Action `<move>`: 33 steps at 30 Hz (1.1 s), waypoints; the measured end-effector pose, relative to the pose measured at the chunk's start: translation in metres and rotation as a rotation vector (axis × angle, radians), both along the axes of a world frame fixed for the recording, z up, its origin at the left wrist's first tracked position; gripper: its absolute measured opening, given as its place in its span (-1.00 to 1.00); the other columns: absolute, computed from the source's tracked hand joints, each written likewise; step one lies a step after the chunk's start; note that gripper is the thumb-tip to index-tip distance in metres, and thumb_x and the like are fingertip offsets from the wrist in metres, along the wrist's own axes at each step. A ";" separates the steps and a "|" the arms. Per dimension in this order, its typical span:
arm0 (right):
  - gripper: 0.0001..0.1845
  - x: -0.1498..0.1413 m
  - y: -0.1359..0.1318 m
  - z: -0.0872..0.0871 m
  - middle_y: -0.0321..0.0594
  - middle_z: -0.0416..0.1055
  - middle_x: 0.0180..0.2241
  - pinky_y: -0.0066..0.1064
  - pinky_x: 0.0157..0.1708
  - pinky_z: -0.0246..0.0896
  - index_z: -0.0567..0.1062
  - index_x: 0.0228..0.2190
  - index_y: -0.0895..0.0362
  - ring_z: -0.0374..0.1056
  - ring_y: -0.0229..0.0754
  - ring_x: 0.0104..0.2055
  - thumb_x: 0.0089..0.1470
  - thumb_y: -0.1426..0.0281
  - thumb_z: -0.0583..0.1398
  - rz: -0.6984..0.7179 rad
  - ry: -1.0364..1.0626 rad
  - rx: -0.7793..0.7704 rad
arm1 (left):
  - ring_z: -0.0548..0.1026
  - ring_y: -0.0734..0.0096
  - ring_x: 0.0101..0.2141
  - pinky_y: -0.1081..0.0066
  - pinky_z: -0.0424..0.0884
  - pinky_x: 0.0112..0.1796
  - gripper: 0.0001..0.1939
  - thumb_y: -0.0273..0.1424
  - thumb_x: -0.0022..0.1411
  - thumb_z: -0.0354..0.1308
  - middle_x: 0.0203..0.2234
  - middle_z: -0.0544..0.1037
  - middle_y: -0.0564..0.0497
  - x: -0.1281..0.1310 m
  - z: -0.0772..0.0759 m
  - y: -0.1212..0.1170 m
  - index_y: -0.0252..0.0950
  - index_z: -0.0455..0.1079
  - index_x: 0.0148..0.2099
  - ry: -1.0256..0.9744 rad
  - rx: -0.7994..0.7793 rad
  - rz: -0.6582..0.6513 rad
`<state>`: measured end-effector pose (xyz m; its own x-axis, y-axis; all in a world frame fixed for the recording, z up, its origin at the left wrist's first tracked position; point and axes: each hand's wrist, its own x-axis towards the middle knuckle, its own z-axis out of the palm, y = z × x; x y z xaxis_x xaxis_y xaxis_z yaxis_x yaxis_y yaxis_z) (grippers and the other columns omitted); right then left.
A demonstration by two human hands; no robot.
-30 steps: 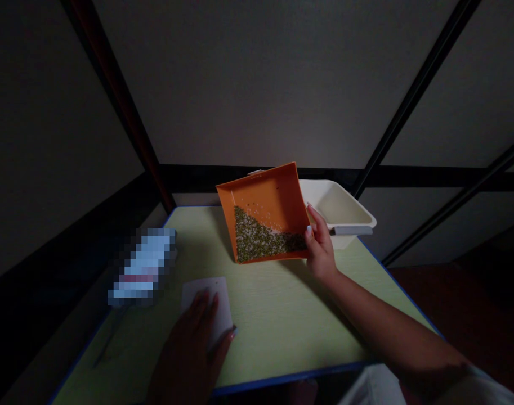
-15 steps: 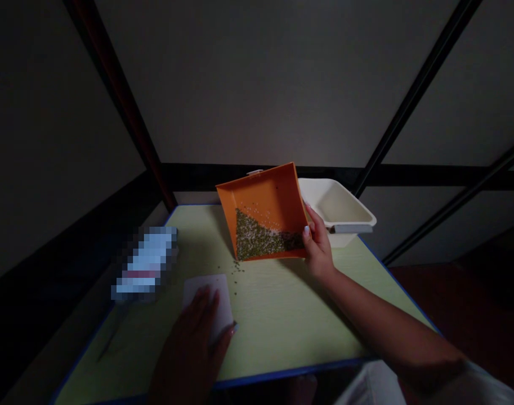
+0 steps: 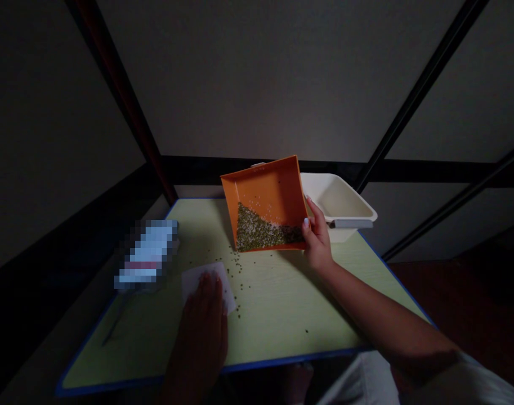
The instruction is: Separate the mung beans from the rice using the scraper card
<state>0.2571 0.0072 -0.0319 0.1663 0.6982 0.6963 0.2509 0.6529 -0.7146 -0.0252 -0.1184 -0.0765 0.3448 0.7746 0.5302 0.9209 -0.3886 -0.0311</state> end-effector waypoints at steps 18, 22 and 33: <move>-0.43 -0.008 0.007 0.003 -0.17 0.29 0.32 0.04 0.40 -0.05 0.38 0.19 -0.03 0.18 -0.02 0.36 0.24 0.03 0.16 0.000 0.155 -0.017 | 0.28 0.00 0.29 -0.19 0.31 0.25 -0.35 -0.08 0.31 0.15 0.35 0.20 -0.18 0.143 0.023 -0.009 -0.17 0.12 0.34 0.008 -0.210 -0.270; -0.42 -0.011 0.005 0.007 -0.15 0.29 0.32 0.03 0.40 -0.08 0.39 0.19 0.00 0.16 0.00 0.37 0.23 0.03 0.16 0.019 0.202 -0.035 | 0.29 0.00 0.27 -0.21 0.31 0.24 -0.40 -0.19 0.31 0.18 0.33 0.23 -0.16 0.131 0.025 0.005 -0.14 0.16 0.32 -0.002 -0.206 -0.205; -0.38 -0.008 0.010 -0.001 -0.11 0.28 0.32 0.08 0.38 -0.06 0.37 0.21 0.00 0.17 0.02 0.36 0.21 0.02 0.18 0.026 0.221 -0.042 | 0.21 -0.03 0.32 -0.24 0.24 0.27 -0.42 -0.22 0.31 0.18 0.33 0.23 -0.16 0.058 0.034 0.004 -0.17 0.17 0.31 -0.106 -0.138 0.017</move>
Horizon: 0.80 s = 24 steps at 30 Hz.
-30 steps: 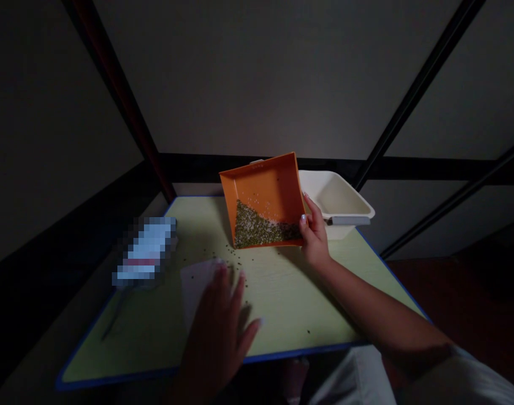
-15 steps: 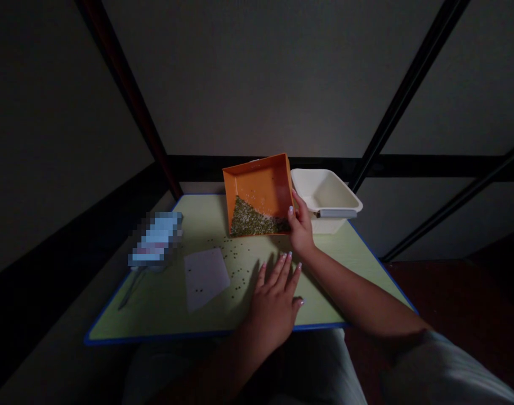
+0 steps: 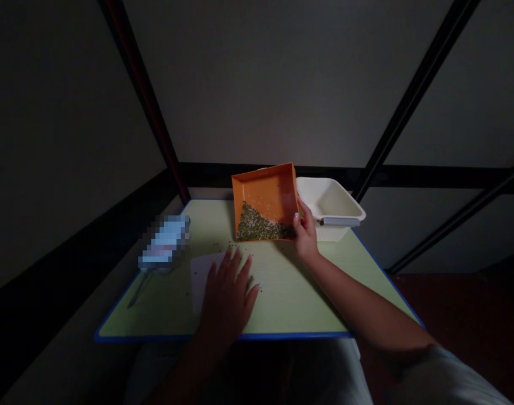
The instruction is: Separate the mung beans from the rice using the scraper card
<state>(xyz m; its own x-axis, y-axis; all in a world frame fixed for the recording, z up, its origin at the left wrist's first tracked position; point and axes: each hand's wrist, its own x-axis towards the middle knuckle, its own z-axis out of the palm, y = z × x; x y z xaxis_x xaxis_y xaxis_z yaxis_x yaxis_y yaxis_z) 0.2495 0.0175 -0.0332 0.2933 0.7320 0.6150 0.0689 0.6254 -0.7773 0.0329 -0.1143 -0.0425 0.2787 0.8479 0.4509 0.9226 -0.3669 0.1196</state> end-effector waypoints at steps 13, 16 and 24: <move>-0.42 0.003 -0.002 0.003 -0.15 0.29 0.32 0.14 0.38 -0.07 0.37 0.22 -0.05 0.17 0.04 0.36 0.23 0.05 0.17 -0.002 -0.053 0.024 | 0.22 -0.05 0.31 -0.22 0.27 0.25 -0.39 -0.08 0.31 0.13 0.33 0.21 -0.22 -0.105 -0.040 -0.030 -0.24 0.17 0.30 -0.180 -0.062 0.287; -0.43 0.003 -0.003 0.004 -0.17 0.30 0.31 0.15 0.37 -0.03 0.37 0.21 -0.06 0.17 0.05 0.36 0.24 0.06 0.17 -0.017 -0.060 0.039 | 0.23 -0.05 0.30 -0.22 0.26 0.25 -0.36 -0.07 0.29 0.15 0.33 0.21 -0.20 -0.097 -0.041 -0.023 -0.22 0.15 0.31 -0.188 -0.111 0.269; -0.43 0.007 -0.004 -0.003 -0.19 0.35 0.26 0.17 0.29 0.14 0.32 0.25 -0.12 0.18 0.09 0.35 0.25 0.07 0.14 -0.001 -0.098 0.037 | 0.18 -0.09 0.33 -0.24 0.22 0.27 -0.27 -0.01 0.23 0.21 0.36 0.16 -0.20 -0.093 -0.026 0.014 -0.20 0.15 0.32 -0.131 -0.213 0.206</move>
